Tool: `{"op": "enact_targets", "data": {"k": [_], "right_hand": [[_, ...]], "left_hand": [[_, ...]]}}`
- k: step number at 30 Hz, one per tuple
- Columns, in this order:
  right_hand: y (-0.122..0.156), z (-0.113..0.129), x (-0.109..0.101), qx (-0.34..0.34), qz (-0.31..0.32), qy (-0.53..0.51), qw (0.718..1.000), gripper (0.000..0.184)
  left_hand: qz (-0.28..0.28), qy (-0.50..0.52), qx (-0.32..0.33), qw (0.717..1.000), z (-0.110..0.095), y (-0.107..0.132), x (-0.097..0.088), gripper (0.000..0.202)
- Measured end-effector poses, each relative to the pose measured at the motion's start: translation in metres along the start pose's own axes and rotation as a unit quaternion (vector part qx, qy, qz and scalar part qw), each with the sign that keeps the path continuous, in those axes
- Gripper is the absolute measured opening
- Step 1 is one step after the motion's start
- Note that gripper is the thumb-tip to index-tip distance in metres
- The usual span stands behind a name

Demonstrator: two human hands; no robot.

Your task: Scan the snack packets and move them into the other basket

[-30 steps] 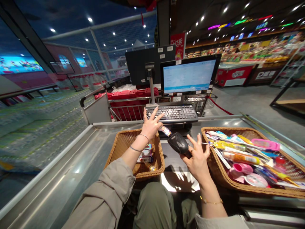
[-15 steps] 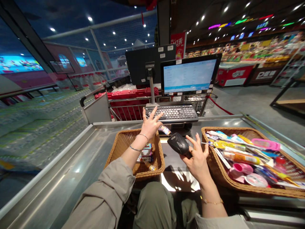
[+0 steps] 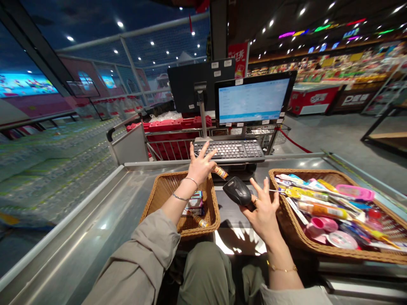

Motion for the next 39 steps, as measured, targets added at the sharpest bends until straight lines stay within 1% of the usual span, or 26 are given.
{"op": "enact_targets", "data": {"k": [5, 10, 15, 25, 33, 39], "right_hand": [[-0.001, 0.0, -0.004, -0.007, -0.014, 0.002, 1.0, 0.011], [0.0, 0.0, -0.004, -0.008, -0.014, -0.003, 1.0, 0.012], [-0.001, 0.0, -0.003, -0.004, -0.006, -0.012, 1.0, 0.011], [-0.001, 0.001, -0.005, -0.003, -0.018, -0.03, 0.999, 0.009], [-0.002, 0.001, -0.005, 0.014, -0.01, -0.025, 1.0, 0.011], [-0.001, -0.001, -0.002, 0.028, 0.005, -0.018, 0.999, 0.012]], "left_hand": [[-0.006, 0.003, -0.002, 1.0, -0.001, 0.001, -0.002, 0.009], [-0.005, 0.001, 0.0, 1.0, -0.001, 0.002, -0.002, 0.012], [-0.007, -0.004, -0.003, 1.0, 0.0, 0.004, 0.0, 0.011], [0.002, -0.007, -0.007, 1.0, 0.001, 0.007, 0.002, 0.012], [0.001, 0.0, -0.012, 1.0, 0.003, 0.012, 0.003, 0.014], [-0.002, 0.018, -0.034, 0.999, 0.003, 0.015, 0.002, 0.008]]}}
Point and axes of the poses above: each hand's wrist, its own y-axis away from the middle knuckle, its own x-axis out of the palm, z = x × y, the point moved 9 cm from there along -y, towards the middle knuckle, and after that the axes turned 13 degrees about y, right-handed, at the moved point
